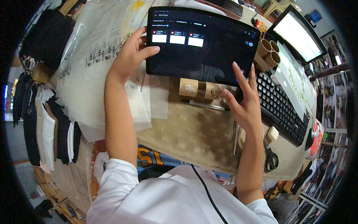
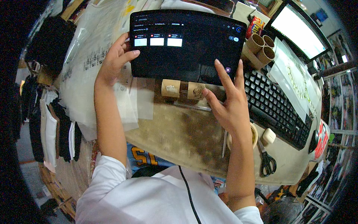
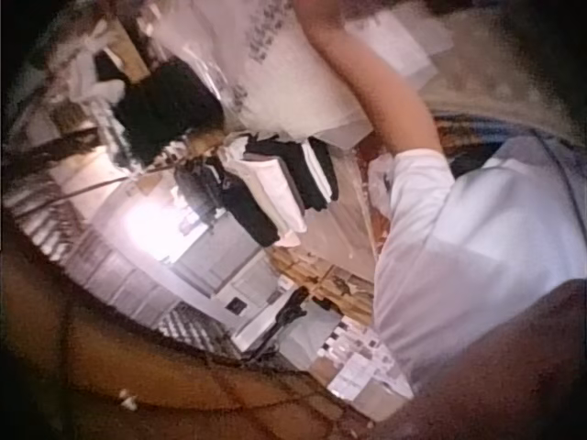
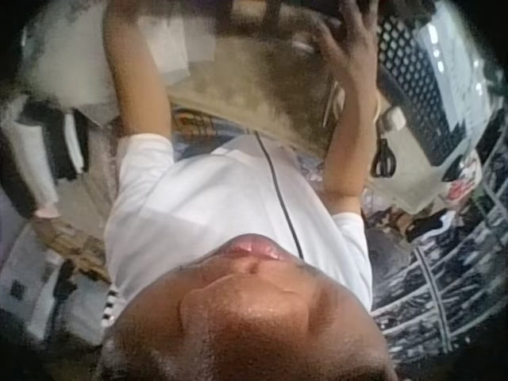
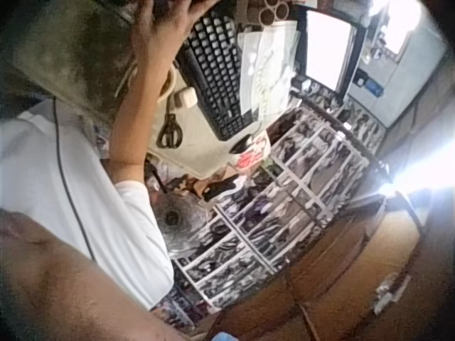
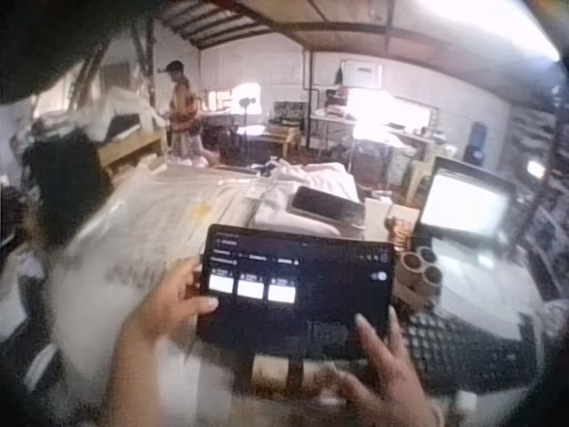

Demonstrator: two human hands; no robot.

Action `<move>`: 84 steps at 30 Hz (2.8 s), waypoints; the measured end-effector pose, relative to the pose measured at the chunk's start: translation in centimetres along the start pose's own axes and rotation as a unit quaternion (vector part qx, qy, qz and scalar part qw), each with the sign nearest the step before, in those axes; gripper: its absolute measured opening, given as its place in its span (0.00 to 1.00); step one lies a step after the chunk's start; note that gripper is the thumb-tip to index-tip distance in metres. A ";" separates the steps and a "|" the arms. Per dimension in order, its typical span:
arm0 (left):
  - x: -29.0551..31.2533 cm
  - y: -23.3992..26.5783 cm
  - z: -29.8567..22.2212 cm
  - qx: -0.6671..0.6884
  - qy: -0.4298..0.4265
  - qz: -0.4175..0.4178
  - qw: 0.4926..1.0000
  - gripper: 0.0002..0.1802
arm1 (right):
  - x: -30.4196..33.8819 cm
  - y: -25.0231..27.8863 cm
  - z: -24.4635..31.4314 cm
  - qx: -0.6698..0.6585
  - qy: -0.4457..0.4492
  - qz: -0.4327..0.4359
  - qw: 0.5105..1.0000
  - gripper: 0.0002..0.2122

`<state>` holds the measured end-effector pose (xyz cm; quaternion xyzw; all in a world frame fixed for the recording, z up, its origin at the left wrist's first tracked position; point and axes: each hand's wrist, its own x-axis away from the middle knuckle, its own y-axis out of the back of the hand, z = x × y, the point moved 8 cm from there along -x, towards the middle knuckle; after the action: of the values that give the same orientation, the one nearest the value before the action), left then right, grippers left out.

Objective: The person uses a tablet to navigate through file folders and view an order spreadsheet, checks a smartphone for updates, and handles several transparent plastic sheets and black garment pieces on a desk.

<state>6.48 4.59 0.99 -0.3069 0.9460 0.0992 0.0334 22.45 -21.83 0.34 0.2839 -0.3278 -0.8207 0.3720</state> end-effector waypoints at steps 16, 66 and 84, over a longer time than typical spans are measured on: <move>1.7 -2.5 -4.4 -0.362 -0.166 -0.094 0.912 0.71 | -0.2 0.9 -1.0 -0.082 0.003 -0.062 0.995 0.39; 0.5 0.5 -7.8 -0.075 -0.118 -0.224 0.964 0.37 | -0.1 2.6 0.7 -0.104 0.004 -0.050 0.993 0.38; -0.5 -0.8 -1.2 0.139 -0.040 -0.165 0.976 0.33 | 0.0 1.6 0.3 -0.045 -0.029 -0.047 0.997 0.37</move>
<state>7.38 4.02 2.12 -0.4468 0.8848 -0.0283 0.1295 22.93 -22.53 1.78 0.2584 -0.2869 -0.8592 0.3356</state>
